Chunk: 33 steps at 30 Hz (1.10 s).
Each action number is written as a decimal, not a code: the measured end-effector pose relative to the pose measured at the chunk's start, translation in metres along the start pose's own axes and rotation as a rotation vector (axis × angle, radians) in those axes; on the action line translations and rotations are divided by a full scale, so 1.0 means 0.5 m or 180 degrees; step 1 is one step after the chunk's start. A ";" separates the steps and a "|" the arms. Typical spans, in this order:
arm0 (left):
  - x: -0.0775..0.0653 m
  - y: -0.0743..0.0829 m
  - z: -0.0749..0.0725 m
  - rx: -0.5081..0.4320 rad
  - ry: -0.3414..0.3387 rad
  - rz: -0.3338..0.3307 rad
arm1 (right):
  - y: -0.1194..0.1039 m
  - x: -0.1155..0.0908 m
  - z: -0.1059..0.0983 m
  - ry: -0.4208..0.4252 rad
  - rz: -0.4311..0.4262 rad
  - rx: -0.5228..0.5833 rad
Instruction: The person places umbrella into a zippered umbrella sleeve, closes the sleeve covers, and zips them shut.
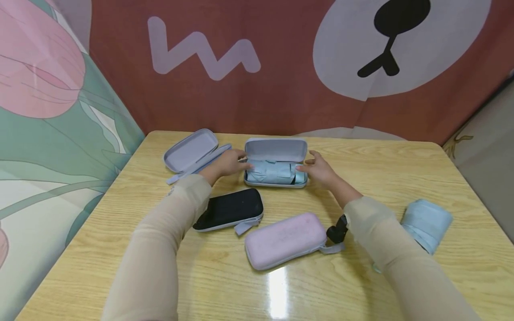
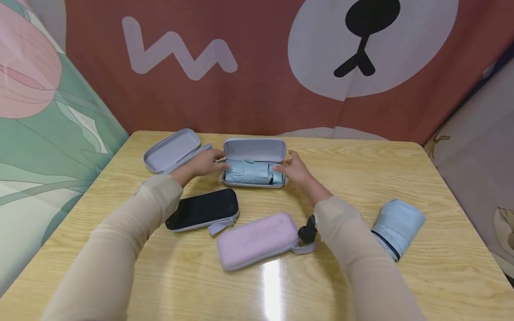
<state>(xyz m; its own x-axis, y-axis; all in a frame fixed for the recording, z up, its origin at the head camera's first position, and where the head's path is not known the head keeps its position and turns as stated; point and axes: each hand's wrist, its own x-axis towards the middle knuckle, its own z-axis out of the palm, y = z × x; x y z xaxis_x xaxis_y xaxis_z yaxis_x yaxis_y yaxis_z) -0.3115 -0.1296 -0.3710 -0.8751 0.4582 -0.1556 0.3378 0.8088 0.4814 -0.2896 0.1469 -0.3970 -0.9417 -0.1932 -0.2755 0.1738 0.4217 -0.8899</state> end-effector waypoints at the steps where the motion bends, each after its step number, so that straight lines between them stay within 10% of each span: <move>1: 0.000 0.000 0.000 -0.0030 0.0024 -0.0082 | -0.001 0.001 -0.002 -0.0020 0.0001 0.0043; 13: 0.004 0.013 0.003 -0.0706 -0.0080 -0.0554 | 0.002 0.000 -0.024 -0.0401 -0.0067 0.1232; 33: -0.014 0.020 -0.005 -0.0949 0.0158 -0.0452 | 0.002 -0.011 -0.020 -0.0099 0.0025 0.1424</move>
<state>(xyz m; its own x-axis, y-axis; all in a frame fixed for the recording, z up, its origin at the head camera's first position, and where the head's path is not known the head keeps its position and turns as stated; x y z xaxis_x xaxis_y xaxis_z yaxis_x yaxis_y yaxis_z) -0.3029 -0.1256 -0.3630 -0.9245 0.3242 -0.2004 0.1015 0.7163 0.6904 -0.2871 0.1574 -0.3929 -0.9320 -0.2209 -0.2875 0.2948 0.0000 -0.9556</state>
